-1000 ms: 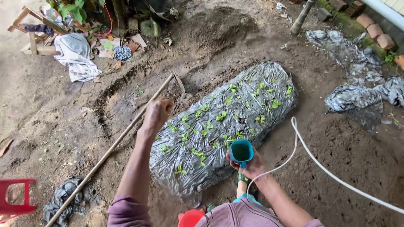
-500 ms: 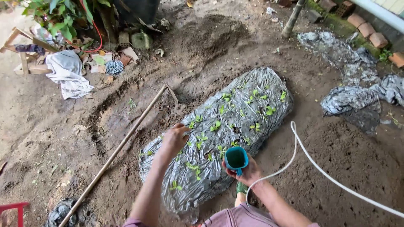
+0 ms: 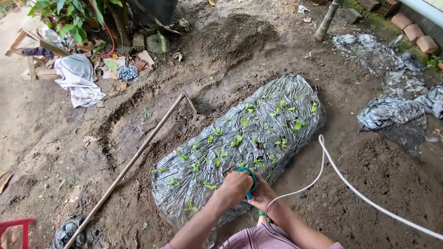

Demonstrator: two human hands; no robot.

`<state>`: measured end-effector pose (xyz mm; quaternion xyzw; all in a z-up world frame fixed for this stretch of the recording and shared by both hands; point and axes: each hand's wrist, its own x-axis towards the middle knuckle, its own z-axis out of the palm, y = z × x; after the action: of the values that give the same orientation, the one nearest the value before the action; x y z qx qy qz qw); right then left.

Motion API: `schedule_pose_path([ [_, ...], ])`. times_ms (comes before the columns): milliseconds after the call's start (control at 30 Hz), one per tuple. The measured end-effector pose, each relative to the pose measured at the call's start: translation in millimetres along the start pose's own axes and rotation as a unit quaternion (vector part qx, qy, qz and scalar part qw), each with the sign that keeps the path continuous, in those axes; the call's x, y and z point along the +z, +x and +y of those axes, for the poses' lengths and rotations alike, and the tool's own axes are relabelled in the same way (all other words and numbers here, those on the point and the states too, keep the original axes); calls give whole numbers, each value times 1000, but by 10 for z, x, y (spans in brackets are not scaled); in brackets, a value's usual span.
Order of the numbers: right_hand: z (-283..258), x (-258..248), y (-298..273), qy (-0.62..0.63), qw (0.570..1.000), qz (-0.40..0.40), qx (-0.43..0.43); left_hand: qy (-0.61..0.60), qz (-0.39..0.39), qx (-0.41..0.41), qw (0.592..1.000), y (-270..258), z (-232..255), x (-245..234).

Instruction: Watering young seedlings planted through holes in a plastic-covered garden bed using a small cup.

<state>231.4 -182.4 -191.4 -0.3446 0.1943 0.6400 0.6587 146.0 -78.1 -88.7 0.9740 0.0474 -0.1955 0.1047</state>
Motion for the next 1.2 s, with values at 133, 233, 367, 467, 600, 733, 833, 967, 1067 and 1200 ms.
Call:
schedule_pose_path([
  [133, 84, 131, -98, -38, 999, -5, -6, -34, -39, -18, 999, 127, -48, 180],
  [233, 102, 161, -126, -55, 998, -7, -6, -52, -41, -28, 997, 174, -103, 275],
  [367, 93, 161, -127, -61, 998, 5, -23, -78, -18, -9, 997, 55, -130, 144],
  [467, 8, 375, -250, -8, 998, 50, -35, -100, 88, -11, 991, -393, -134, -745],
  [600, -110, 212, -285, 95, 995, -13, 6, -829, 170, -63, 530, -687, -319, -1558],
  [733, -188, 109, -291, 81, 996, -18, -27, -161, 463, 42, 870, -160, -1023, -1093],
  [833, -253, 135, -419, 55, 997, 5, -48, -147, 328, -4, 933, 22, -1396, -1010],
  [967, -356, 21, -356, 95, 994, -5, -57, -526, 399, 20, 751, -474, -1312, -1913],
  [1067, -352, 117, -473, 81, 994, 34, -70, -119, 629, -6, 768, -423, -1499, -1897],
  [1200, -414, 98, -559, 74, 993, 60, -69, -70, 353, -49, 932, -72, -1511, -1501],
])
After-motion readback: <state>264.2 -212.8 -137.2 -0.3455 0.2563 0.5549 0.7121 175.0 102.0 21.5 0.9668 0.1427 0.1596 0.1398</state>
